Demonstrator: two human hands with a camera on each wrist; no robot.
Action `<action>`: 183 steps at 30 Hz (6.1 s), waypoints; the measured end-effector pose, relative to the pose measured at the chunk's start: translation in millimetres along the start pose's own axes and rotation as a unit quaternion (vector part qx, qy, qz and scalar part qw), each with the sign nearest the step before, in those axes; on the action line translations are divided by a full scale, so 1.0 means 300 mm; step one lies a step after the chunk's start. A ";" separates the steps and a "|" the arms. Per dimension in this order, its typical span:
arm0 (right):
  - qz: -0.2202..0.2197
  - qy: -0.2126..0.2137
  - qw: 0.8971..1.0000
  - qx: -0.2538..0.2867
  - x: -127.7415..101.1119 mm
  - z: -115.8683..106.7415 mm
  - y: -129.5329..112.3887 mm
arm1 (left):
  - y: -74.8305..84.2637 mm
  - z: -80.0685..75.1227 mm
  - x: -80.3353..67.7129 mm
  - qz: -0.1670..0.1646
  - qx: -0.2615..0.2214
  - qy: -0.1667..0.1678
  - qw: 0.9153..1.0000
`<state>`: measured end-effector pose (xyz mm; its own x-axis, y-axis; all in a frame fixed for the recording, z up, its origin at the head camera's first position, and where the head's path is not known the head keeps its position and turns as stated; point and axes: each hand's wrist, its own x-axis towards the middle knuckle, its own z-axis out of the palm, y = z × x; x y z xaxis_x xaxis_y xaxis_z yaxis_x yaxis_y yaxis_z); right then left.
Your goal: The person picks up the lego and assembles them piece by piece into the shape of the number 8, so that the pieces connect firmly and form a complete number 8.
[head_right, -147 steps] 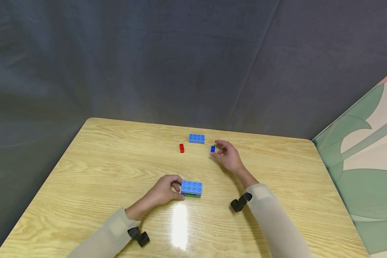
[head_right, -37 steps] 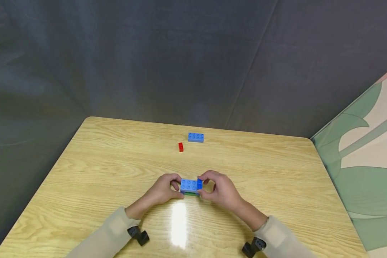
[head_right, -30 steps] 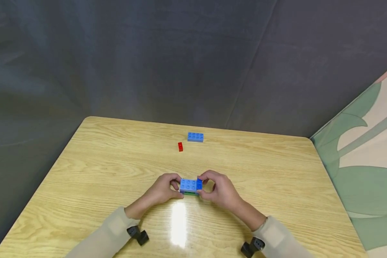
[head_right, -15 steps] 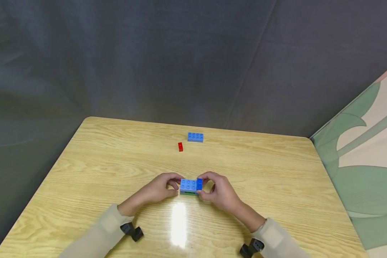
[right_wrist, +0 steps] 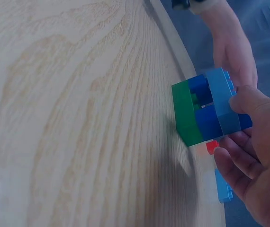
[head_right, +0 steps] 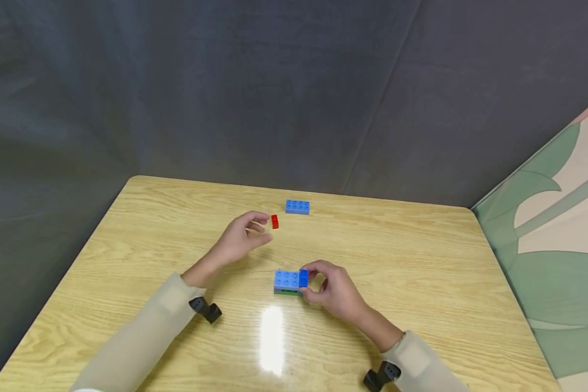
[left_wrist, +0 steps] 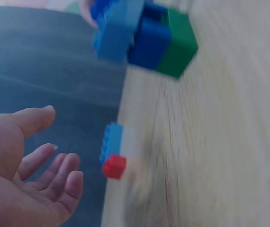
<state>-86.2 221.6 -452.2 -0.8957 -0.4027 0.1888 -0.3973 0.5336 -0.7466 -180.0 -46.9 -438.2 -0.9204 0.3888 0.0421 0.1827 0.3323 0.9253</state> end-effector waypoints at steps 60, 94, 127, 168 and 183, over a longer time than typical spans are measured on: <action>0.007 -0.012 1.000 -0.002 0.006 0.010 -0.004 | 0.041 0.028 -0.047 0.098 0.063 -0.035 0.993; 0.002 -0.008 1.000 0.001 0.007 0.011 0.006 | -0.001 0.117 -0.184 0.116 0.039 -0.069 0.990; 0.011 -0.081 0.996 0.041 0.091 -0.111 0.038 | 0.000 0.134 -0.179 0.062 0.078 -0.077 0.992; 0.128 0.028 0.991 0.032 0.526 -0.112 0.273 | -0.013 0.137 -0.190 0.043 0.046 -0.088 0.994; 0.152 0.026 0.988 0.002 0.545 -0.053 0.279 | -0.022 0.144 -0.185 0.049 0.039 -0.086 0.994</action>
<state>-269.0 212.3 -473.6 -0.9826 -0.1852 -0.0130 -0.1069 0.6219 -0.7757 -115.2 -33.3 -462.8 -0.8256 0.5612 0.0587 0.3000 0.3484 0.8881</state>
